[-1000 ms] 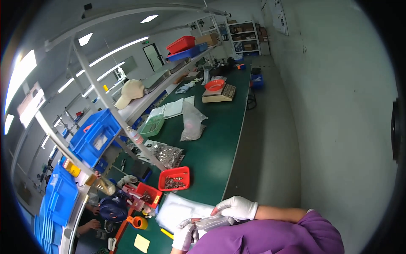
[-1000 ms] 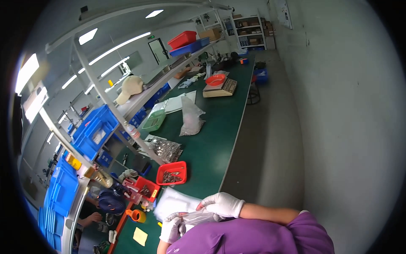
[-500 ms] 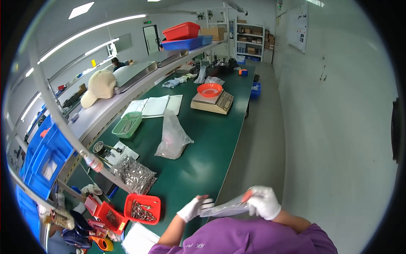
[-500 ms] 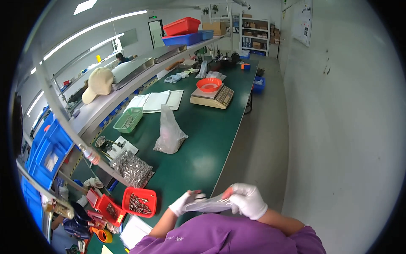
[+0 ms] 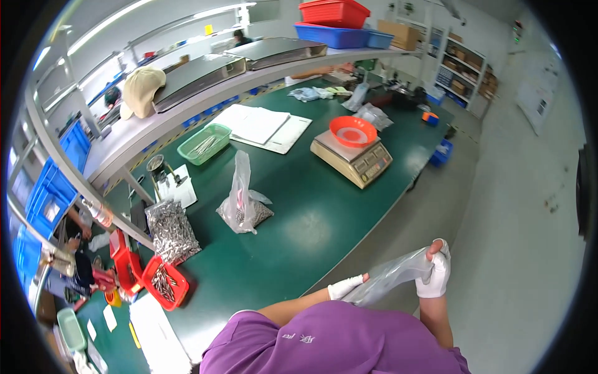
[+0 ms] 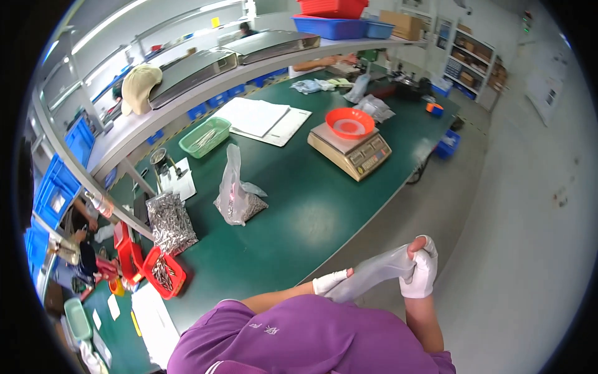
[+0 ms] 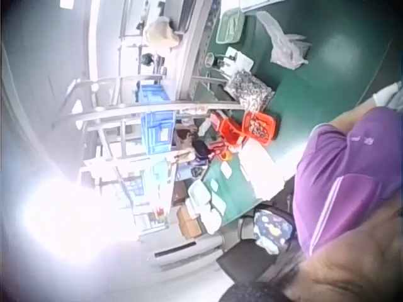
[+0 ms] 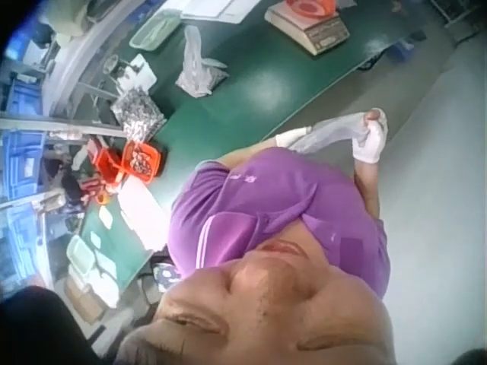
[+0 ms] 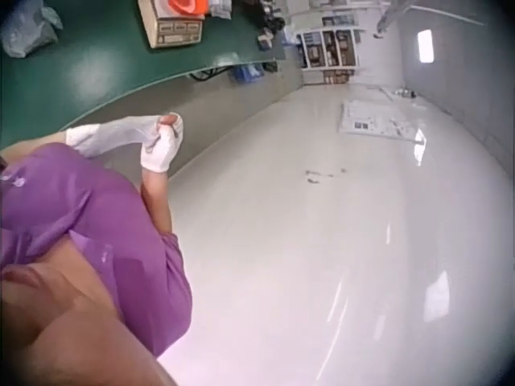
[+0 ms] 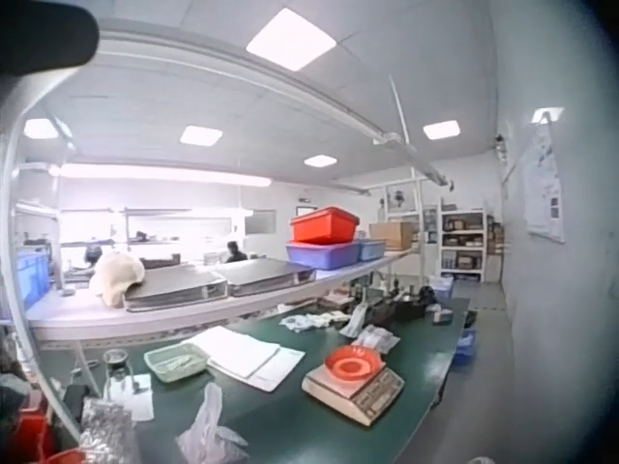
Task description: Counting, bagging, and weighing metal pins in a manufacturing facility.
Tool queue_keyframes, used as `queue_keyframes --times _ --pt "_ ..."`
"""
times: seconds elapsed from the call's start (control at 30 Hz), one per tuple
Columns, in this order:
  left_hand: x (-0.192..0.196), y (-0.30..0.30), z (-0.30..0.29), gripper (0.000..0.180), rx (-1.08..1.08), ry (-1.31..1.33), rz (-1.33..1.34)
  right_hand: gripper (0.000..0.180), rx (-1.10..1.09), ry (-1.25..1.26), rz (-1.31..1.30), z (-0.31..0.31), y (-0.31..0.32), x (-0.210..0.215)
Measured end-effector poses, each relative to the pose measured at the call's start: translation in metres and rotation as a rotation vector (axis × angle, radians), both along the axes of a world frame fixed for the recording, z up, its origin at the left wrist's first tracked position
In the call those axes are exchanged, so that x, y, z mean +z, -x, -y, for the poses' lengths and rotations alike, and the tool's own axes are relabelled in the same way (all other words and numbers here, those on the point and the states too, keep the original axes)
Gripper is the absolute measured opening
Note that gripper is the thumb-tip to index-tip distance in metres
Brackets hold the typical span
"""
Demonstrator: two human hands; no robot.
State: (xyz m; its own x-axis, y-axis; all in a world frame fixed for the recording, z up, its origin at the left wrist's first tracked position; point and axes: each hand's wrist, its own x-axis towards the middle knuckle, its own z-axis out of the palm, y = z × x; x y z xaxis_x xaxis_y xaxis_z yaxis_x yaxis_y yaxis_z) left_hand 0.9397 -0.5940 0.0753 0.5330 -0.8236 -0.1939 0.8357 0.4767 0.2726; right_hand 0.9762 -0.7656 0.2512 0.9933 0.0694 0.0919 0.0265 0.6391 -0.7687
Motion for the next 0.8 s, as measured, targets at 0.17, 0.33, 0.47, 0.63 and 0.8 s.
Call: queue_keyframes --times 0.17,0.33,0.47,0.63,0.8 --pt "0.025 -0.057 0.014 0.055 0.381 -0.146 -0.006 0.015 0.053 -0.034 -0.1 0.004 -0.103 -0.02" --pt "0.004 -0.114 0.006 0.043 0.454 -0.125 -0.111 0.028 0.194 -0.087 -0.208 -0.007 -0.181 -0.035" --pt "0.003 -0.168 0.002 0.047 0.536 -0.203 -0.102 0.021 0.245 -0.159 -0.288 -0.011 -0.251 -0.051" --pt "0.055 -0.247 -0.012 0.062 0.75 -0.353 0.193 0.018 0.342 -0.291 -0.245 -0.017 -0.35 -0.06" --pt "0.106 -0.342 -0.052 0.046 0.997 -0.665 0.188 0.017 0.362 -0.343 -0.244 -0.083 -0.446 -0.026"
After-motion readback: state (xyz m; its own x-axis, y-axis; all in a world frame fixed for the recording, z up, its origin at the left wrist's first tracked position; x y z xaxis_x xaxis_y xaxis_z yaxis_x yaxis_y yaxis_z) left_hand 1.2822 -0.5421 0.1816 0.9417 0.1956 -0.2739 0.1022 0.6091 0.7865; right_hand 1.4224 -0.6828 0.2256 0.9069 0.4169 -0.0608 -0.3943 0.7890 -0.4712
